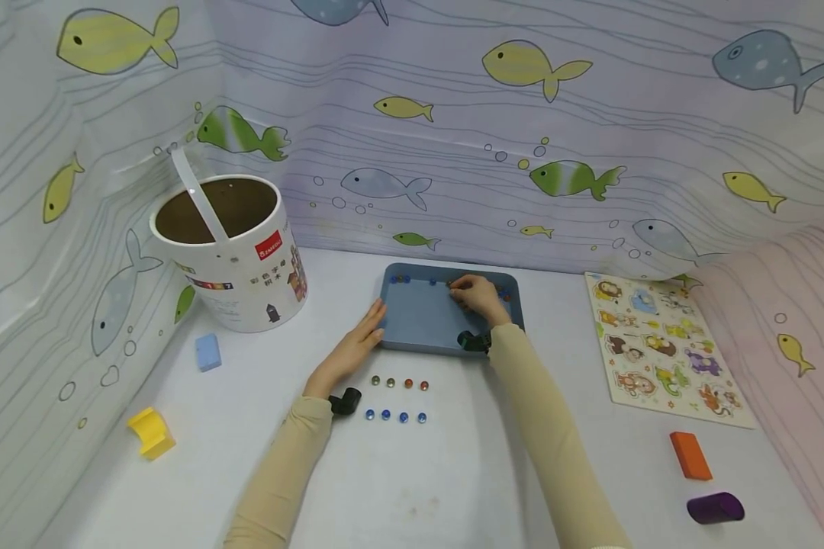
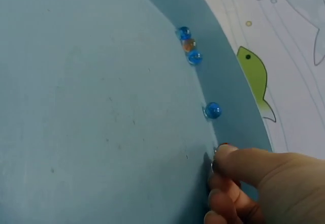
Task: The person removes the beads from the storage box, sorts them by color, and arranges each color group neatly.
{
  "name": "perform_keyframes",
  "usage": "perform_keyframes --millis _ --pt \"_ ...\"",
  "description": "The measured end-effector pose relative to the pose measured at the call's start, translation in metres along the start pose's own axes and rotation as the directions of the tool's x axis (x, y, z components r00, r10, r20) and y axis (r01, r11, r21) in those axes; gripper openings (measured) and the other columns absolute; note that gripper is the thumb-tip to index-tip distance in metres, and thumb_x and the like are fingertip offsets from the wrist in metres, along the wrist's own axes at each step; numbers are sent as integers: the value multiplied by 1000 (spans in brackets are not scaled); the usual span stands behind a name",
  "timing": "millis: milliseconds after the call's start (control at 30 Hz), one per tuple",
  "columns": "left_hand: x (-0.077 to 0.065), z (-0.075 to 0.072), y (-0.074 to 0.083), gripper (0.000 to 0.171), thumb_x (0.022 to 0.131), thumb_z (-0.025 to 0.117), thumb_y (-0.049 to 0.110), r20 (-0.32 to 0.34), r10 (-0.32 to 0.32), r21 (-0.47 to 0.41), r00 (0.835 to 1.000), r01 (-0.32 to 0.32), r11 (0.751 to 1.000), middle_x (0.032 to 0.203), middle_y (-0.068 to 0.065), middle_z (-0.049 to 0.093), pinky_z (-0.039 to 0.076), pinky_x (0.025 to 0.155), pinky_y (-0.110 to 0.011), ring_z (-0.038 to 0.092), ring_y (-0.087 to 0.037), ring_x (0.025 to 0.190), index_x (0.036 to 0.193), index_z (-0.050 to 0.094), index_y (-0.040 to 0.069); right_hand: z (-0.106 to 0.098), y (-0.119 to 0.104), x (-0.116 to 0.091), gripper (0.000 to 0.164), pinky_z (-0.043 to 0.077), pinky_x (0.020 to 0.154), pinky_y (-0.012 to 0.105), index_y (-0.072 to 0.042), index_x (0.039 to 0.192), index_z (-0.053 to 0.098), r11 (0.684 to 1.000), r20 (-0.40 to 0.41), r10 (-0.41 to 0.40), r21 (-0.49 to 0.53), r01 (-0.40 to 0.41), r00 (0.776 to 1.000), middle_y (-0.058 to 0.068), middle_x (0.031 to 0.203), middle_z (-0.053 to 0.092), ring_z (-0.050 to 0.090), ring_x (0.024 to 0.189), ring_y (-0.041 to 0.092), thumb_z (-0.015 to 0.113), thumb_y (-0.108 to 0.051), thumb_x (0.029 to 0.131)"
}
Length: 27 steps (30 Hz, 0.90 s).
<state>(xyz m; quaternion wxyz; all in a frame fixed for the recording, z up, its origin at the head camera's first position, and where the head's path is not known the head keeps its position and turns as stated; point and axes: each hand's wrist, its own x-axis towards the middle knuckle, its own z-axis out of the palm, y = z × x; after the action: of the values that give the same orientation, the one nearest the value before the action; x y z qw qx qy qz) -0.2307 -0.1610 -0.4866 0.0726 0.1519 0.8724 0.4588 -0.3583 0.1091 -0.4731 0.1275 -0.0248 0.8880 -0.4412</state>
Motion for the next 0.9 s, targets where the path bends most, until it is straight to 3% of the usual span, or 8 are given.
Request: perform_keyframes --millis 100,167,267,500,600,700,900 --pt "0 1 0 54 106 35 22 0 6 -2 1000 -6 1000 165 -6 4 9 123 -52 6 -32 152 155 19 6 1 0 0 26 51 61 22 -8 116 67 997 4 -11 -74 12 1000 14 109 68 59 73 13 63 -22 95" --pt "0 1 1 54 106 36 21 -5 11 -1 1000 -11 1000 165 -7 4 10 122 -52 7 -32 151 155 19 5 1 0 0 26 53 64 25 -8 116 67 997 8 -9 -70 9 1000 14 111 68 61 76 15 63 -22 94" --pt "0 1 1 54 106 36 21 -9 16 1 1000 -16 1000 165 -8 4 10 122 -53 7 -33 151 155 19 5 0 0 -2 26 55 71 29 -6 114 68 1000 11 -8 -30 8 1000 13 108 69 63 81 18 61 -23 96" --pt "-1 2 0 53 106 36 19 -7 18 -9 1000 -18 1000 165 -9 5 10 122 -54 7 -33 151 154 20 4 -6 3 -10 38 54 68 28 3 112 66 990 17 11 137 -13 1000 6 83 67 62 71 13 51 -30 101" --pt "-1 3 -1 53 106 36 19 -2 20 -4 1000 -20 1000 165 -10 3 10 122 -54 6 -35 151 154 19 3 -8 6 -14 46 49 65 23 3 113 66 986 28 41 160 -45 999 -1 77 63 57 68 9 42 -35 104" --pt "-1 3 -2 53 106 36 20 -6 16 3 1000 -16 1000 165 -9 3 10 122 -54 6 -34 151 154 19 4 -10 8 -22 51 43 59 21 1 105 66 987 45 36 156 -43 998 -5 68 57 52 62 7 34 -38 105" --pt "1 1 -2 53 106 36 20 -13 25 10 1000 -24 1000 165 -8 5 10 122 -53 7 -33 151 154 20 4 -14 7 -43 49 39 56 23 -7 89 60 979 83 5 201 -21 997 -5 66 52 47 60 9 31 -43 105"
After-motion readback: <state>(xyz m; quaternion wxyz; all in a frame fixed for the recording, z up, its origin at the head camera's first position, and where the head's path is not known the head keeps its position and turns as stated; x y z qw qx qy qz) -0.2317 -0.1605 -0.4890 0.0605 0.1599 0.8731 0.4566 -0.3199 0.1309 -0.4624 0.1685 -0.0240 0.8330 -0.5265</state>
